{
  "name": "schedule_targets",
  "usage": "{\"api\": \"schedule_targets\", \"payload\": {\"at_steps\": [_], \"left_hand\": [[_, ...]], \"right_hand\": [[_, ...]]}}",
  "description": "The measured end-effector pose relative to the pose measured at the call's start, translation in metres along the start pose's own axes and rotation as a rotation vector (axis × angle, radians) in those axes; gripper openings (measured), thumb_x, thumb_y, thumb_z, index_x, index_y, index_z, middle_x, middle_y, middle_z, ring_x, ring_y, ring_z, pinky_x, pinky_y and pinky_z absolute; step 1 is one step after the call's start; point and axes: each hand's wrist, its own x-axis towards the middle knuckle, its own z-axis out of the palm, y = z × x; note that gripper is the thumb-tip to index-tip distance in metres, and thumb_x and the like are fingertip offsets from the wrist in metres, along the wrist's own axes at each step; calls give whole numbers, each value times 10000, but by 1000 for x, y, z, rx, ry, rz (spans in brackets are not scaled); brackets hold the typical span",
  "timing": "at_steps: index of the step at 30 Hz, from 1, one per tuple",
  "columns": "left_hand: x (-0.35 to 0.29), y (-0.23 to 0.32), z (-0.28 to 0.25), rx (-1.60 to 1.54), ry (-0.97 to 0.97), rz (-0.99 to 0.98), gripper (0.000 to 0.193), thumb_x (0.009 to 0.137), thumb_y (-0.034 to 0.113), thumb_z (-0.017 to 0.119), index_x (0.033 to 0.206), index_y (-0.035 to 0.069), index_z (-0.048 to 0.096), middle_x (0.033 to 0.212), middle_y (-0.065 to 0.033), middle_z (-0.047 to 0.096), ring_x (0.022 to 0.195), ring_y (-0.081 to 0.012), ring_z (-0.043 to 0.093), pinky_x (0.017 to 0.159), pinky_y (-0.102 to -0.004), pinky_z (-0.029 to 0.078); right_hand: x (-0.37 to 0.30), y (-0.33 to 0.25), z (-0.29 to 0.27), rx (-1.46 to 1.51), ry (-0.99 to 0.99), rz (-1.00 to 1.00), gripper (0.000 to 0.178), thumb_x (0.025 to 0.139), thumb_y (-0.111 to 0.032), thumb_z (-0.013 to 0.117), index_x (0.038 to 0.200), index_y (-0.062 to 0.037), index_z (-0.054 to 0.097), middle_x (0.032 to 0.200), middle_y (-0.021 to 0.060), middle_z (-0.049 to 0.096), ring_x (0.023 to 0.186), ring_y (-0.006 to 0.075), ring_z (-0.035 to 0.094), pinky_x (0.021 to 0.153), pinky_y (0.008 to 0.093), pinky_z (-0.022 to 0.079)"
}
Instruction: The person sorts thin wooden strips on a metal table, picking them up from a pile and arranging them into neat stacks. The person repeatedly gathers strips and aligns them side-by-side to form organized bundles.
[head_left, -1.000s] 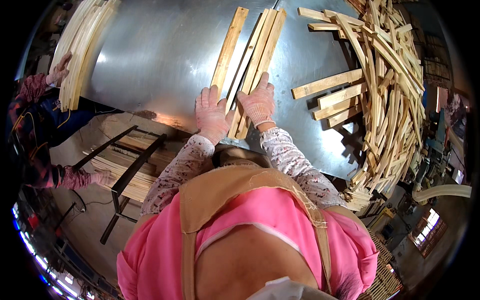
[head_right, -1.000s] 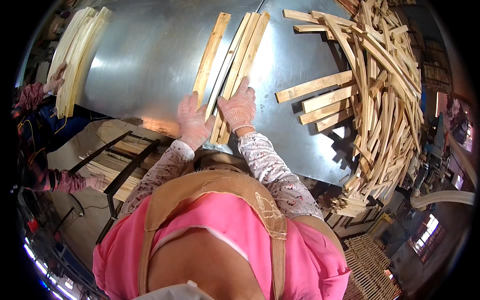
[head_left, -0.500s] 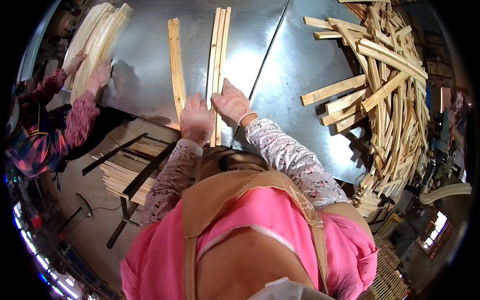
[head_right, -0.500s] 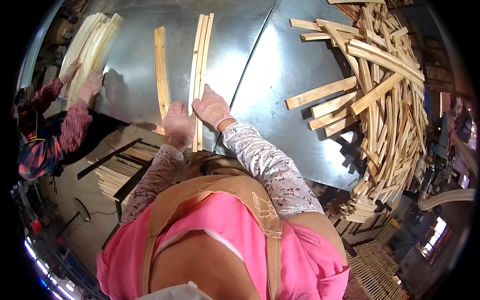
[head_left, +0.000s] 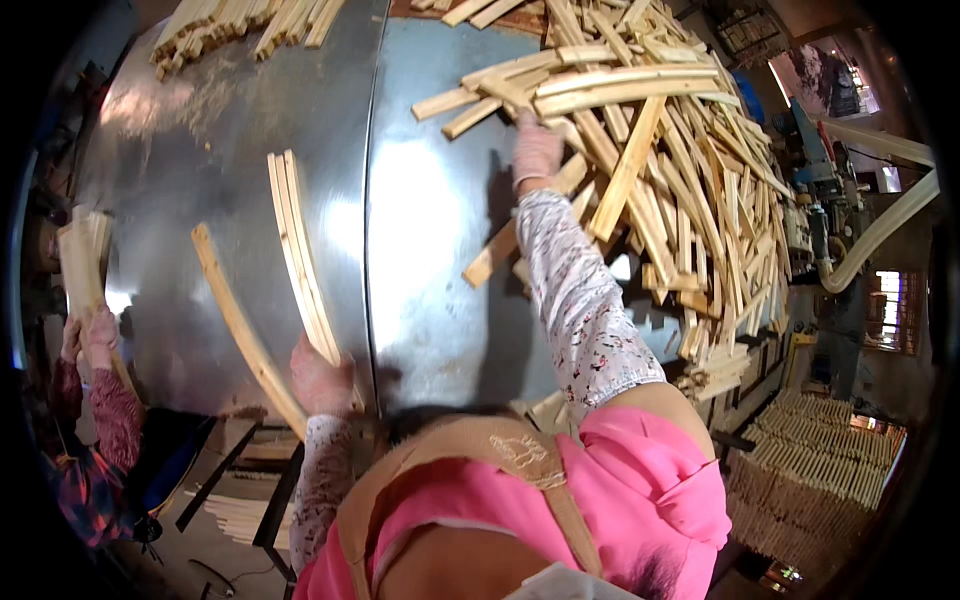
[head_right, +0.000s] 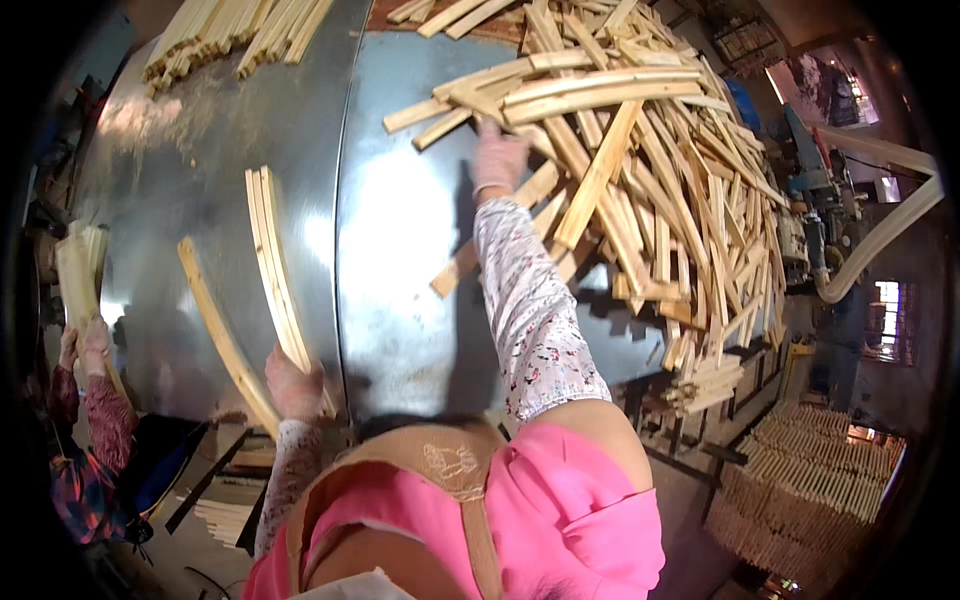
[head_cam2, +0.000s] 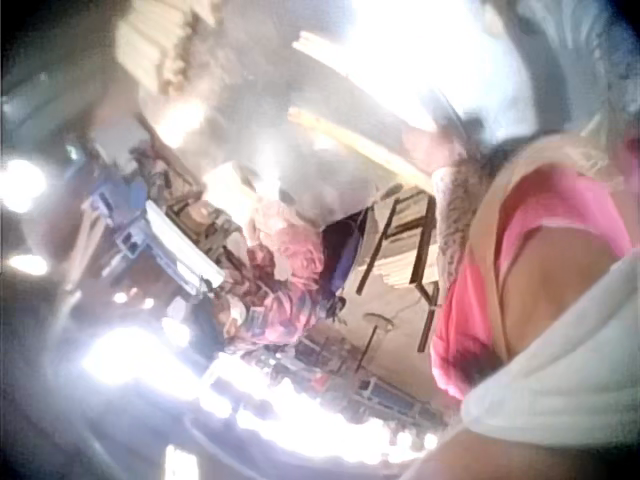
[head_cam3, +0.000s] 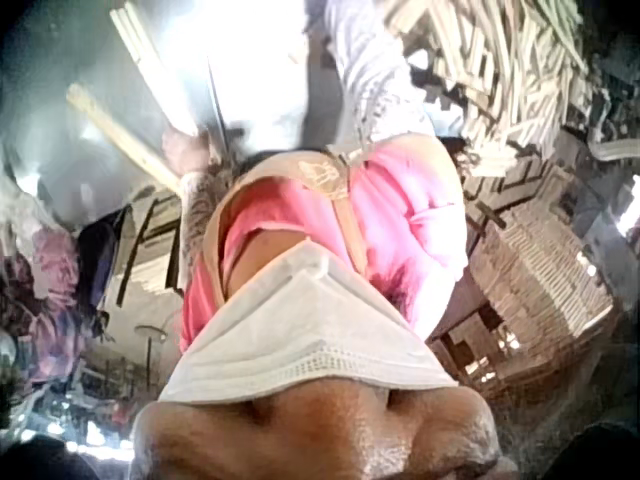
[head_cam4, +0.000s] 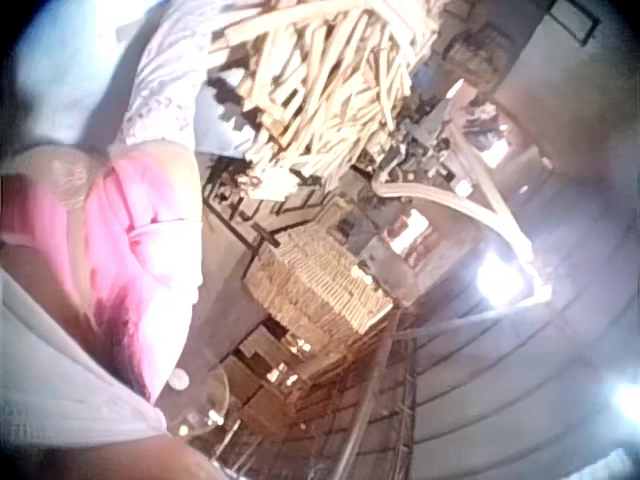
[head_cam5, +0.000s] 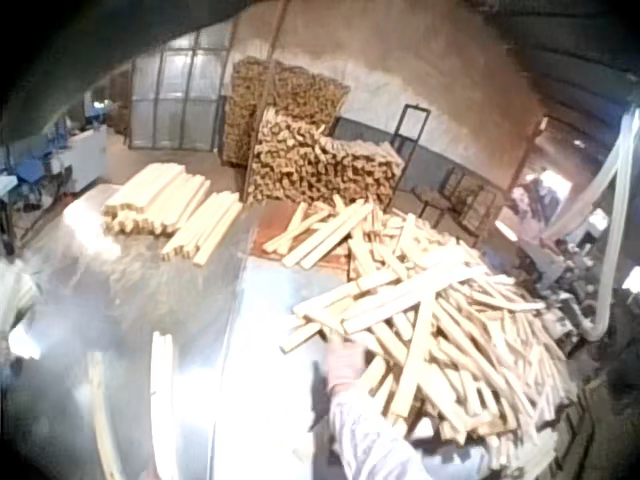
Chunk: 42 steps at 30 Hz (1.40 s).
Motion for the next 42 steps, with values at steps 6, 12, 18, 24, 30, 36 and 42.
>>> {"api": "schedule_targets", "payload": {"at_steps": [6, 12, 18, 24, 30, 36, 42], "left_hand": [[26, -9, 72, -19, 147, 109, 758, 755, 290, 818, 1430, 39, 584, 1280, -212, 654, 1229, -425, 612, 1103, -508, 489], [25, -16, 68, 30, 97, 125, 869, 762, 313, 801, 1519, 14, 496, 1408, -202, 566, 1340, -397, 509, 1204, -477, 390], [31, -3, 65, -78, 64, 129, 752, 774, 272, 792, 1434, 1, 556, 1315, -236, 611, 1265, -442, 562, 1137, -513, 456], [46, -10, 29, -131, -93, 226, 699, 798, 272, 789, 1408, -1, 585, 1288, -261, 631, 1220, -484, 582, 1106, -541, 475], [9, -28, 21, -92, -98, 194, 829, 812, 341, 836, 1470, -40, 504, 1276, -301, 633, 1191, -496, 600, 1063, -549, 500], [-7, -13, 32, -119, 126, 109, 728, 811, 258, 890, 1387, 3, 526, 1189, -174, 699, 1118, -444, 669, 956, -531, 562], [-10, -21, 30, 100, 36, 42, 1057, 842, 334, 884, 1646, -39, 308, 1411, -255, 617, 1229, -461, 625, 1052, -512, 514]], "right_hand": [[137, -46, -35, 240, 170, 815, 1413, 795, -626, 864, 1713, 24, 10, 1556, 355, 483, 1374, 444, 609, 1124, 485, 540], [171, -66, -17, 281, 142, 954, 1306, 881, -509, 836, 1695, 54, -16, 1529, 314, 477, 1326, 416, 630, 1088, 470, 573], [146, -4, 14, 945, 284, 453, 574, 834, -118, 808, 1297, 138, 584, 1263, 266, 720, 1153, 334, 697, 1028, 383, 520], [-137, -3, -14, 445, -211, 99, 542, 920, -315, 793, 1249, 80, 622, 1123, 274, 755, 1060, 432, 729, 926, 482, 579], [-315, -79, -54, 82, -1334, -252, 487, 1029, -309, 701, 1417, -33, 597, 1215, 244, 727, 1149, 396, 699, 1018, 465, 566], [11, -35, -9, -419, -302, -1015, 184, 961, -234, 692, 1032, -71, 739, 957, 134, 757, 854, 325, 729, 756, 450, 588], [194, 21, -80, -1124, -167, -601, 583, 1028, -532, 625, 1557, -300, 549, 1407, 157, 665, 1382, 350, 591, 1069, 566, 499]]}}
